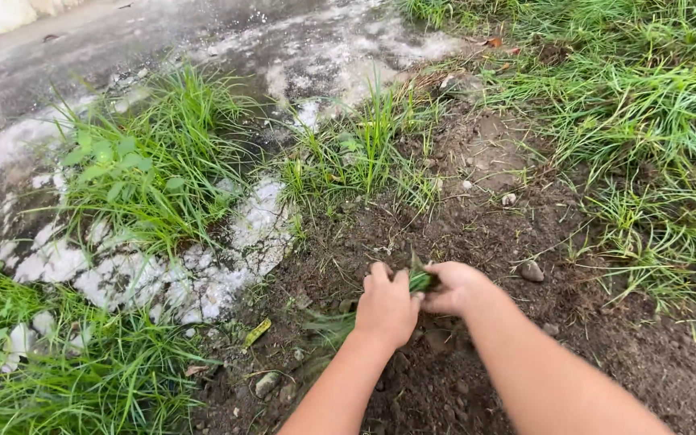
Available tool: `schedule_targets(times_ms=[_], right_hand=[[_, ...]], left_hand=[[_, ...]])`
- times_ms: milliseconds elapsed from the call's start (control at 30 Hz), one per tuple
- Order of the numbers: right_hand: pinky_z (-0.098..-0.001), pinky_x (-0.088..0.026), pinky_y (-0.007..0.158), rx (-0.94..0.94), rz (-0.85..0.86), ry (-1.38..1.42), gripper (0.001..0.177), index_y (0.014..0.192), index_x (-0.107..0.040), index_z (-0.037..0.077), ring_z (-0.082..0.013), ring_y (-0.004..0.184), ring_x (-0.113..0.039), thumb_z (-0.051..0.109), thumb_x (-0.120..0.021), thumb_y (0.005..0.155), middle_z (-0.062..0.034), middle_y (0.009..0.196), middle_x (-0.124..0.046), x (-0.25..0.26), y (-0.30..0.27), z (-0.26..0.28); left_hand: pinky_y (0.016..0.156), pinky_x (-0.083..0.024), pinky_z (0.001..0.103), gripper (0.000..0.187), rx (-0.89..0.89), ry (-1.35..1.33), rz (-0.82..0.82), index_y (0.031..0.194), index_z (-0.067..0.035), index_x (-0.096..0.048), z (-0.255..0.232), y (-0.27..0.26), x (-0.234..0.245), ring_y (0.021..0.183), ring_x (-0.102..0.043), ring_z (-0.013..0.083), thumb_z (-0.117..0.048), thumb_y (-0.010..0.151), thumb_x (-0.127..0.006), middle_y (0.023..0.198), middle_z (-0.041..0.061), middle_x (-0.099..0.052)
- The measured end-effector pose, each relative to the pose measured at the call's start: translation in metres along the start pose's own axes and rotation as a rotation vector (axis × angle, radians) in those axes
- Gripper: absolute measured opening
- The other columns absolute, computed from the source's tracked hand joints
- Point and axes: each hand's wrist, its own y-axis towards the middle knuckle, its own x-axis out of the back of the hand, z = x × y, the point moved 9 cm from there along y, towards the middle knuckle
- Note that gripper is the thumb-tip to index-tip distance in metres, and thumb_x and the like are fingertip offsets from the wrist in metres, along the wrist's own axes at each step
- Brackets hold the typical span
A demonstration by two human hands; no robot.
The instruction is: Manually pull weeds and grass from a dirt and rocky garden patch.
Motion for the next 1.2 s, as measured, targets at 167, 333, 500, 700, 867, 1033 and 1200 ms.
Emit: schedule_targets(times_ms=[167,333,500,700,867,1033,1200], right_hand=[[-0.0353,-0.063,0.09,0.504,0.067,0.341,0.008,0.11,-0.054,0.001,-0.0186,0.091,-0.065,0.006,-0.054,0.105,-0.0097,0.104,-0.062,0.022,-0.051,0.198],[-0.0672,-0.013,0.12,1.106,0.002,0.208,0.072,0.153,-0.015,0.028,-0.0338,0.152,-0.021,0.036,-0.059,0.097,-0.0081,0.162,-0.023,0.03,-0.15,0.325],[-0.0668,-0.012,0.122,1.0,-0.144,-0.273,0.102,0.162,0.012,0.028,-0.0342,0.156,-0.022,0.035,-0.066,0.097,-0.0121,0.172,-0.014,0.021,-0.062,0.288],[-0.0583,-0.03,0.123,0.75,-0.236,-1.113,0.09,0.164,-0.021,0.014,-0.0407,0.151,-0.036,0.047,-0.067,0.094,-0.0252,0.164,-0.034,0.008,0.009,0.173],[-0.0666,-0.02,0.123,0.628,-0.438,-1.503,0.092,0.163,-0.027,0.033,-0.0454,0.156,-0.011,0.06,-0.07,0.086,-0.0197,0.17,-0.014,0.056,0.047,0.169],[-0.0698,-0.019,0.121,0.626,-0.499,-1.714,0.096,0.161,-0.029,0.04,-0.0464,0.158,-0.002,0.066,-0.073,0.08,-0.0162,0.173,-0.007,0.072,0.047,0.169],[-0.0584,-0.03,0.122,0.489,-0.405,-2.1,0.101,0.161,-0.026,0.047,-0.0503,0.151,-0.019,0.078,-0.069,0.075,-0.0131,0.172,-0.011,0.044,-0.003,0.124]], left_hand=[[0.117,-0.032,0.059,0.076,0.453,-0.193,0.09,0.158,-0.018,-0.031,0.065,-0.038,-0.024,0.145,-0.03,0.0425,-0.06,0.1,-0.055,0.162,0.016,-0.02],[0.118,-0.02,0.076,0.1,0.749,-0.159,0.357,0.163,-0.044,-0.01,0.117,-0.059,-0.083,0.153,-0.004,0.0594,-0.062,0.088,-0.074,0.175,0.007,0.004],[0.114,-0.028,0.076,0.119,0.81,-0.167,0.378,0.161,-0.058,-0.006,0.125,-0.06,-0.08,0.153,-0.01,0.0606,-0.051,0.076,-0.089,0.175,0.008,0.001],[0.112,-0.036,0.074,0.109,0.799,-0.131,0.272,0.158,-0.057,-0.018,0.129,-0.063,-0.086,0.152,-0.018,0.0572,-0.051,0.075,-0.088,0.173,0.005,-0.012],[0.113,-0.041,0.068,0.113,0.855,-0.107,0.257,0.156,-0.055,-0.025,0.132,-0.053,-0.08,0.151,-0.03,0.0511,-0.046,0.066,-0.093,0.17,0.004,-0.021],[0.115,-0.033,0.068,0.128,0.884,0.058,0.277,0.157,-0.045,-0.021,0.116,-0.039,-0.046,0.15,-0.025,0.0541,-0.043,0.059,-0.102,0.173,0.011,0.0],[0.116,-0.039,0.063,0.153,0.821,-0.007,0.305,0.162,-0.047,0.009,0.121,-0.032,-0.054,0.157,-0.012,0.0474,-0.039,0.059,-0.104,0.173,0.003,0.018]])
